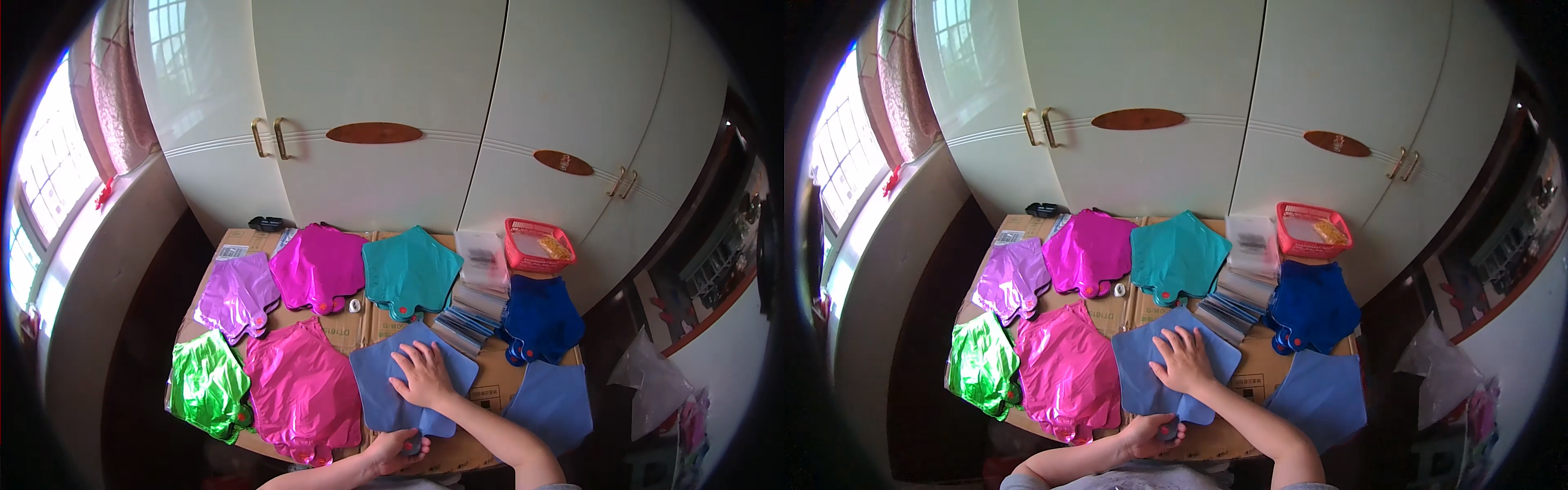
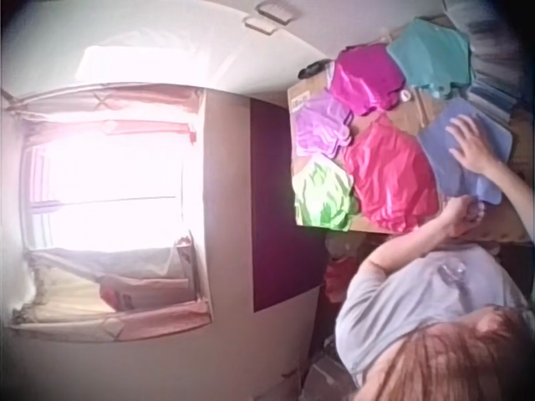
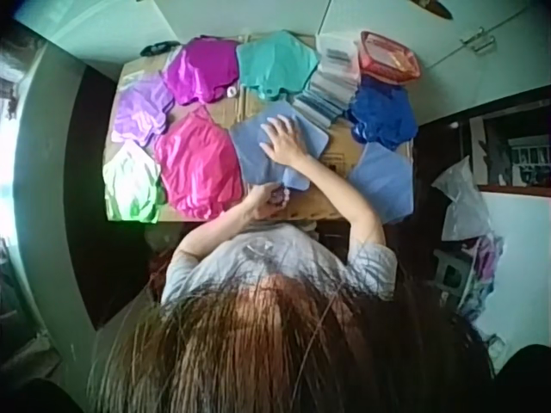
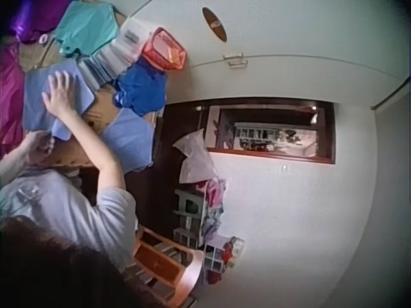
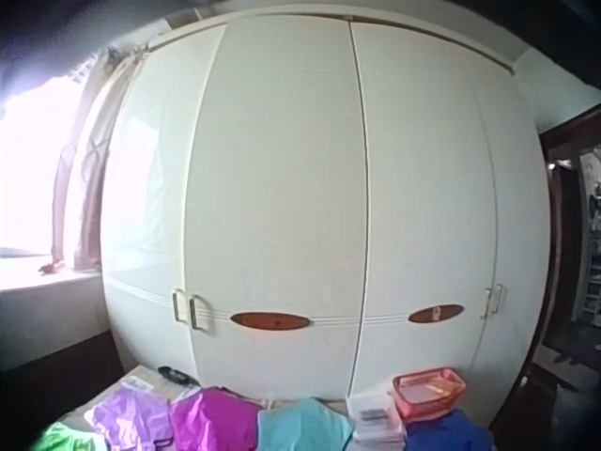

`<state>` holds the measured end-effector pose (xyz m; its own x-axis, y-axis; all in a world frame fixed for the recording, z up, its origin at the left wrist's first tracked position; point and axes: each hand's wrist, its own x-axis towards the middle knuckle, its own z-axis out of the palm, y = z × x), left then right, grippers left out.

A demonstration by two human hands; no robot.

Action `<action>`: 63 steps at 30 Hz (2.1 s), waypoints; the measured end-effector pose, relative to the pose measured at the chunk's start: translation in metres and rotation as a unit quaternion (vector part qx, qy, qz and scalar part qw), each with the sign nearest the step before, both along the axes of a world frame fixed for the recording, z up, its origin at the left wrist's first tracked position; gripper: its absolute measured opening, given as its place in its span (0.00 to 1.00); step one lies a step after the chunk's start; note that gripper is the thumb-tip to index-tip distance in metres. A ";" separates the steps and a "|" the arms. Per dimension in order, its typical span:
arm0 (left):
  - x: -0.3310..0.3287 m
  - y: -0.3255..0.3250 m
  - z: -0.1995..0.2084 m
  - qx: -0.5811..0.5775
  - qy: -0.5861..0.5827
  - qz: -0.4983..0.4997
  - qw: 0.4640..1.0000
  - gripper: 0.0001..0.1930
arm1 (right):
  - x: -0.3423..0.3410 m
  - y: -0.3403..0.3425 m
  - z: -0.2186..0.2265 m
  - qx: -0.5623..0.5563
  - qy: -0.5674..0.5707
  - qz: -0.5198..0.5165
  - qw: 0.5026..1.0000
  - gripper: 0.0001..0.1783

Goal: Packaging and organizing various colored plastic bags and sheets on a workbench.

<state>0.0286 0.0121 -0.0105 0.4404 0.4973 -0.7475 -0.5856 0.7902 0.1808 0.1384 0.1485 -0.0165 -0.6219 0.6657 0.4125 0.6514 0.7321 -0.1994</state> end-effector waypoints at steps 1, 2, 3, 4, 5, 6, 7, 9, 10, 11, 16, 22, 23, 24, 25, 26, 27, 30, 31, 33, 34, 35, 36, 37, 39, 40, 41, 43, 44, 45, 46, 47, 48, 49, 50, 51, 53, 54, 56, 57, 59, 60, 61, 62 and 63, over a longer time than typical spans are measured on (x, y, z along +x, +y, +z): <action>-0.004 0.000 0.000 0.002 -0.017 -0.012 1.000 0.12 | 0.000 0.000 0.000 0.000 -0.001 0.000 1.000 0.28; -0.008 -0.001 0.002 0.020 -0.024 0.005 1.000 0.13 | -0.001 0.000 -0.001 0.000 -0.003 0.001 1.000 0.29; -0.013 -0.004 0.008 0.038 -0.031 0.023 0.999 0.15 | -0.002 -0.001 -0.001 -0.001 -0.005 0.002 1.000 0.29; -0.018 -0.004 0.013 0.057 -0.039 0.036 0.997 0.17 | -0.001 -0.001 -0.002 -0.003 -0.006 -0.001 1.000 0.29; -0.025 -0.002 0.020 0.097 0.047 0.032 0.994 0.17 | 0.001 0.000 -0.002 -0.005 -0.007 -0.003 1.000 0.29; -0.034 0.000 0.025 0.108 0.094 0.038 0.989 0.17 | 0.002 0.000 -0.002 -0.006 -0.006 -0.006 1.000 0.29; -0.042 0.002 0.023 0.129 0.123 0.052 0.983 0.17 | 0.002 0.000 -0.002 -0.006 -0.006 -0.006 1.000 0.29; -0.057 0.011 0.012 0.200 0.190 0.044 0.960 0.17 | 0.001 -0.001 -0.002 -0.006 -0.007 -0.005 1.000 0.30; -0.064 0.017 0.004 0.247 0.226 0.021 0.942 0.17 | 0.000 -0.002 -0.002 -0.008 -0.007 -0.003 1.000 0.30; -0.070 0.022 -0.002 0.292 0.260 -0.002 0.920 0.17 | -0.001 -0.002 -0.002 -0.010 -0.007 -0.002 1.000 0.30; -0.074 0.038 0.010 0.414 0.563 -0.135 0.702 0.21 | 0.000 0.000 -0.003 -0.006 -0.005 -0.006 1.000 0.29; -0.087 0.061 0.011 0.397 0.630 -0.163 0.647 0.21 | 0.001 0.000 -0.004 -0.018 -0.008 -0.002 1.000 0.29; -0.089 0.062 0.010 0.396 0.636 -0.155 0.644 0.20 | 0.001 0.000 -0.005 -0.020 -0.009 0.001 1.000 0.29; -0.089 0.064 0.012 0.403 0.649 -0.154 0.627 0.20 | 0.001 0.000 -0.006 -0.024 -0.009 0.004 1.000 0.29; -0.088 0.067 0.015 0.409 0.661 -0.152 0.610 0.20 | 0.001 0.001 -0.006 -0.028 -0.016 0.005 0.999 0.29; -0.087 0.070 0.018 0.416 0.673 -0.150 0.593 0.20 | 0.002 0.001 -0.006 -0.031 -0.022 0.005 0.999 0.30; -0.085 0.073 0.022 0.404 0.700 -0.170 0.563 0.20 | 0.002 0.001 -0.006 -0.036 -0.029 0.005 0.999 0.30; -0.077 0.078 0.029 0.379 0.755 -0.217 0.489 0.21 | 0.002 0.000 -0.003 -0.040 -0.044 0.001 0.998 0.31; -0.075 0.078 0.028 0.379 0.760 -0.224 0.478 0.22 | 0.002 0.000 -0.002 -0.041 -0.047 0.000 0.998 0.31; -0.075 0.079 0.024 0.381 0.764 -0.223 0.472 0.21 | 0.000 0.000 0.000 -0.044 -0.053 -0.001 0.998 0.31; -0.075 0.080 0.022 0.382 0.762 -0.215 0.477 0.21 | 0.000 -0.001 0.000 -0.042 -0.056 -0.001 0.998 0.32; -0.076 0.080 0.019 0.382 0.760 -0.206 0.483 0.20 | 0.000 -0.001 0.001 -0.041 -0.059 -0.001 0.997 0.32; -0.077 0.079 0.017 0.393 0.748 -0.222 0.486 0.19 | 0.000 -0.001 0.001 -0.039 -0.062 -0.001 0.997 0.32; -0.079 0.079 0.014 0.403 0.736 -0.237 0.489 0.18 | 0.000 -0.001 0.001 -0.036 -0.067 -0.002 0.997 0.33; -0.079 0.079 0.016 0.415 0.722 -0.271 0.484 0.17 | 0.000 -0.001 0.000 -0.032 -0.077 -0.006 0.996 0.33; -0.077 0.078 0.021 0.416 0.719 -0.289 0.476 0.17 | 0.000 -0.001 -0.001 -0.031 -0.079 -0.007 0.996 0.33; -0.075 0.077 0.025 0.417 0.716 -0.307 0.467 0.17 | 0.001 0.000 -0.001 -0.031 -0.080 -0.008 0.996 0.33; -0.073 0.075 0.025 0.401 0.733 -0.316 0.450 0.17 | 0.000 0.000 -0.002 -0.029 -0.082 -0.009 0.996 0.33; -0.072 0.074 0.025 0.392 0.741 -0.320 0.441 0.17 | -0.001 0.000 -0.003 -0.029 -0.083 -0.009 0.996 0.34; -0.069 0.074 0.027 0.388 0.746 -0.322 0.435 0.17 | 0.000 0.000 -0.004 -0.029 -0.085 -0.011 0.996 0.34; -0.067 0.073 0.030 0.383 0.751 -0.324 0.429 0.17 | -0.001 0.000 -0.005 -0.033 -0.087 -0.016 0.995 0.35; -0.065 0.073 0.033 0.379 0.756 -0.326 0.423 0.17 | -0.002 0.000 -0.005 -0.037 -0.090 -0.021 0.995 0.35; -0.065 0.073 0.036 0.382 0.746 -0.337 0.428 0.18 | -0.003 0.001 -0.005 -0.042 -0.093 -0.025 0.995 0.36; -0.064 0.073 0.039 0.386 0.736 -0.349 0.433 0.19 | -0.003 0.001 -0.004 -0.041 -0.092 -0.026 0.995 0.36; -0.064 0.073 0.040 0.390 0.725 -0.361 0.438 0.20 | -0.002 0.001 -0.003 -0.040 -0.091 -0.027 0.995 0.36; -0.064 0.073 0.038 0.391 0.725 -0.360 0.438 0.20 | -0.003 0.001 -0.002 -0.039 -0.091 -0.026 0.995 0.37; -0.065 0.074 0.030 0.393 0.725 -0.360 0.436 0.20 | -0.003 0.001 -0.002 -0.036 -0.091 -0.022 0.995 0.37; -0.065 0.074 0.027 0.398 0.728 -0.346 0.439 0.19 | -0.003 0.001 -0.002 -0.034 -0.091 -0.021 0.995 0.37; -0.067 0.073 0.023 0.408 0.732 -0.318 0.443 0.19 | -0.003 0.001 -0.002 -0.038 -0.089 -0.019 0.995 0.38; -0.066 0.074 0.024 0.405 0.734 -0.309 0.450 0.19 | -0.003 0.001 -0.003 -0.039 -0.087 -0.019 0.995 0.38; -0.064 0.075 0.028 0.398 0.736 -0.292 0.463 0.18 | -0.002 0.001 0.000 -0.056 -0.106 -0.023 0.993 0.39; -0.065 0.075 0.024 0.403 0.738 -0.280 0.463 0.18 | -0.002 0.000 0.002 -0.063 -0.115 -0.022 0.991 0.40; -0.066 0.076 0.014 0.407 0.741 -0.269 0.462 0.17 | -0.003 0.000 0.003 -0.065 -0.112 -0.020 0.991 0.40; -0.067 0.075 0.010 0.411 0.743 -0.257 0.462 0.17 | -0.003 0.000 0.003 -0.067 -0.110 -0.017 0.992 0.40; -0.067 0.076 0.010 0.408 0.743 -0.258 0.464 0.17 | -0.003 0.000 0.003 -0.070 -0.108 -0.016 0.992 0.39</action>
<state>-0.0385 0.0876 -0.0007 -0.0411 0.9966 -0.0714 0.8929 0.0687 0.4449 0.1357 0.1481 -0.0130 -0.6626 0.7283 0.1747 0.7130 0.6848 -0.1507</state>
